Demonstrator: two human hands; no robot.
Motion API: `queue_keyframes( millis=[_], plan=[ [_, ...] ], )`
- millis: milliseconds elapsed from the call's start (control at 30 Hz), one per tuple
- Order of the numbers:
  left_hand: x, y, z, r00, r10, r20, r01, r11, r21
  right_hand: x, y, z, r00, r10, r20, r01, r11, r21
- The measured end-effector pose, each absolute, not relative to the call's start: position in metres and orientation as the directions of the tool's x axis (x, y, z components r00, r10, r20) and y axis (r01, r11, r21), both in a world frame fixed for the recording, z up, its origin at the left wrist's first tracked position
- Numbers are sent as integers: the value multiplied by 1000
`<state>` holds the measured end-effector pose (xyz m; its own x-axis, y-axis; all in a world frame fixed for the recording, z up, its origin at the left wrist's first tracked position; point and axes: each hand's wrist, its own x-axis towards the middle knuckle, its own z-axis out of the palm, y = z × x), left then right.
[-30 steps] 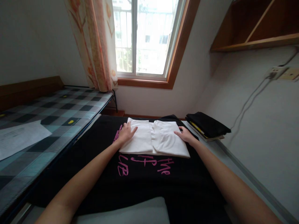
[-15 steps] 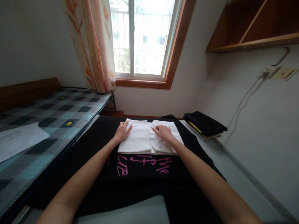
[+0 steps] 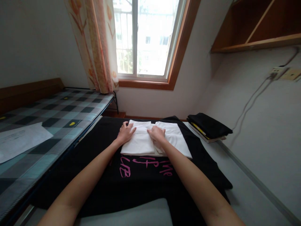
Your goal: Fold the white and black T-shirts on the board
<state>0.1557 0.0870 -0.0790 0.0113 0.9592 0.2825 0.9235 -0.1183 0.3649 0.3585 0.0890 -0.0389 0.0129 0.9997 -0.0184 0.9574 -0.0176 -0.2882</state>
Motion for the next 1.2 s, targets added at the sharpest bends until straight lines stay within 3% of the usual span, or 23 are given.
queue_keyframes(
  millis=[167, 267, 400, 500, 567, 667, 800, 1000, 1200],
  plan=[
    [166, 80, -74, 146, 954, 262, 953, -207, 220, 368, 88, -43, 48, 998, 46, 970, -36, -240],
    [172, 76, -78, 262, 931, 255, 949, -297, 110, 368, 86, -45, 46, 982, 184, 982, -11, -191],
    [171, 74, -84, 332, 921, 203, 929, -357, 100, 360, 82, -51, -184, 920, 346, 966, 234, -107],
    [168, 76, -84, 368, 913, 178, 911, -392, 130, 355, 81, -59, -393, 873, 289, 900, 429, -71],
    [165, 78, -83, 383, 908, 172, 901, -408, 149, 353, 80, -66, -436, 880, 191, 887, 456, -72],
    [160, 82, -83, 340, 927, 159, 912, -366, 184, 353, 78, -73, -423, 901, 99, 897, 432, -94],
    [156, 84, -83, 198, 969, 148, 948, -228, 221, 354, 74, -74, -410, 908, 85, 901, 418, -113],
    [178, 61, -79, 350, 913, 207, 930, -365, 38, 353, 71, -75, -375, 923, 82, 913, 384, -139],
    [202, 44, -81, 271, 932, 241, 951, -298, 82, 354, 72, -78, -356, 929, 98, 917, 367, -155]
  ],
)
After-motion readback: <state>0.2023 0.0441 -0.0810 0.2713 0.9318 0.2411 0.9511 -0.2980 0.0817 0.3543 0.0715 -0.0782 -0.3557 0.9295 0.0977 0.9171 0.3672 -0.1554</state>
